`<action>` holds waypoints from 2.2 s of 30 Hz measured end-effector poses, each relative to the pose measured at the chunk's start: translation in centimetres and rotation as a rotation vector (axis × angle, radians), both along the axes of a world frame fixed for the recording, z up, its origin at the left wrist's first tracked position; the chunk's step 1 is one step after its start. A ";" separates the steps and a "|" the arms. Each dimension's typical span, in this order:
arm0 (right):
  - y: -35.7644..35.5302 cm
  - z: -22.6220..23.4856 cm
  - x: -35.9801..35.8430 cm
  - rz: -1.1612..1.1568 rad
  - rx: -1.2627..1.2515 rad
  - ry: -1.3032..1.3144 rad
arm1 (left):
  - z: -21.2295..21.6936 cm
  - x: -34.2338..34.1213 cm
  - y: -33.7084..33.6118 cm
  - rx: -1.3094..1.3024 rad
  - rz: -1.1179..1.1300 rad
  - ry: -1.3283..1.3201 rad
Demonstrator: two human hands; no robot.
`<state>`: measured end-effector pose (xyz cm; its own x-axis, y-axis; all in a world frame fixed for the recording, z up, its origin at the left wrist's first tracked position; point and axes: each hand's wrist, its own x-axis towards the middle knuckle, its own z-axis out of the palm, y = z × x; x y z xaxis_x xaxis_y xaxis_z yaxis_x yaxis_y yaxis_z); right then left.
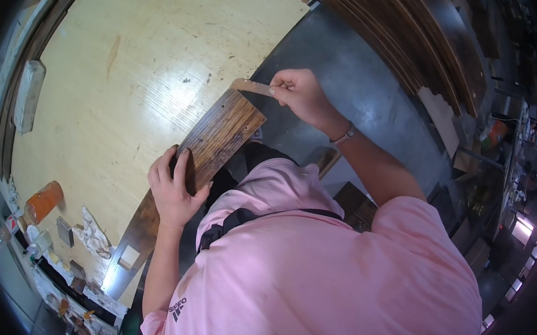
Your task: The person sands a wooden plank with a block, wipes the surface with a cloth, and applies liquid from a bottle to the cloth while working at a bench.
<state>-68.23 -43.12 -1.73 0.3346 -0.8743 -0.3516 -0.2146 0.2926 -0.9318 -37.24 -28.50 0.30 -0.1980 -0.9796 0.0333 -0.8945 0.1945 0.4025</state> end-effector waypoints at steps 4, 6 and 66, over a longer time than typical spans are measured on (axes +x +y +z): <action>0.0 0.1 0.0 -0.018 -0.008 0.013 | 0.0 0.0 0.0 -0.005 0.006 -0.001; 0.1 0.2 0.0 -0.013 -0.005 -0.007 | 0.0 -0.1 0.0 -0.017 0.006 0.004; 28.5 3.9 38.5 0.659 -0.839 0.304 | 4.2 52.4 39.8 -0.652 1.514 0.857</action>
<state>-29.77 -14.66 2.21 0.8221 -0.5560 0.1225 -0.3493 -0.6624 -0.6628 15.20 11.29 4.46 0.9964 -0.0765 0.0366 -0.0503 -0.1860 0.9813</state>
